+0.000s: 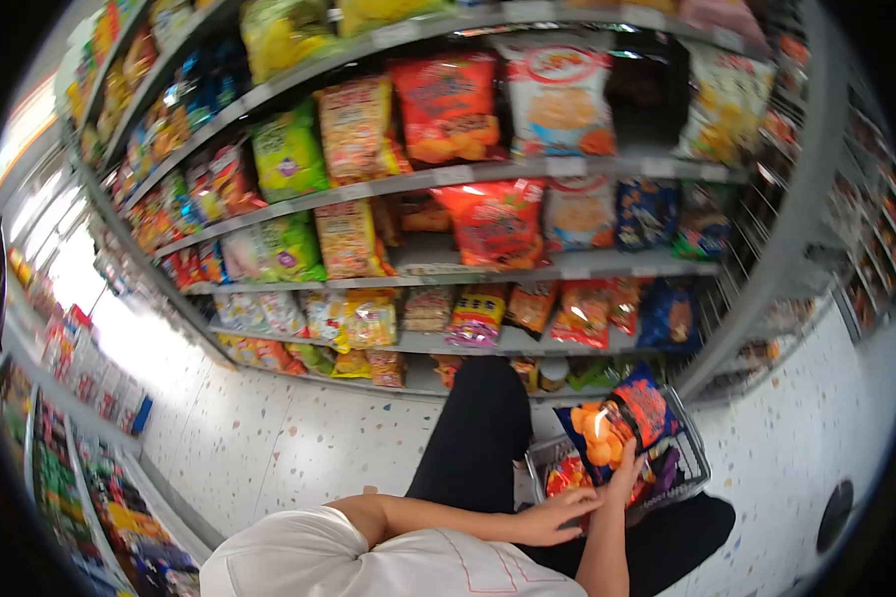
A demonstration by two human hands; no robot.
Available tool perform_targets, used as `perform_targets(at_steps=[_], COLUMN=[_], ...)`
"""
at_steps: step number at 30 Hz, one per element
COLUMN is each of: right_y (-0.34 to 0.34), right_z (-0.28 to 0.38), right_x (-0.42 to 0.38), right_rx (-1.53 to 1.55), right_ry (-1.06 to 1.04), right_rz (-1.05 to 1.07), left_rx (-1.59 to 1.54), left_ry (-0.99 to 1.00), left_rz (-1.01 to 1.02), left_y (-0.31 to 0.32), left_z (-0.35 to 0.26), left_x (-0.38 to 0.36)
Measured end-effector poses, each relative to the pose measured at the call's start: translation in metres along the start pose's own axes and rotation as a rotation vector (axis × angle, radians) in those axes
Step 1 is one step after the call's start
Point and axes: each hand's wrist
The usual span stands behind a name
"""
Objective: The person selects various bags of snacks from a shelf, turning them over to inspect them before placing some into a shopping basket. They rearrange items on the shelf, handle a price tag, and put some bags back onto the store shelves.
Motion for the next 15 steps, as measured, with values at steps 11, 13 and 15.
perform_targets(at_steps=[11,13,15], right_y=[0.01,0.012,0.008], right_z=[-0.029,-0.032,-0.04], right_x=[0.018,0.02,0.033], right_rx=[-0.011,-0.016,0.011], right_ry=[0.095,0.121,0.176], right_rz=[0.288,0.301,0.283], left_rx=[-0.103,-0.07,-0.038], left_ry=[-0.038,-0.002,0.031], left_rz=[-0.069,-0.078,-0.086], left_y=[-0.018,-0.016,-0.017], left_z=[-0.02,-0.011,-0.013], left_x=[-0.013,-0.016,-0.016])
Point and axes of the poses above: each hand's wrist, its own x-axis towards the middle knuckle, its own y-axis out of the palm, z = x × y, and after that the axes turned 14 degrees about -x, right-handed
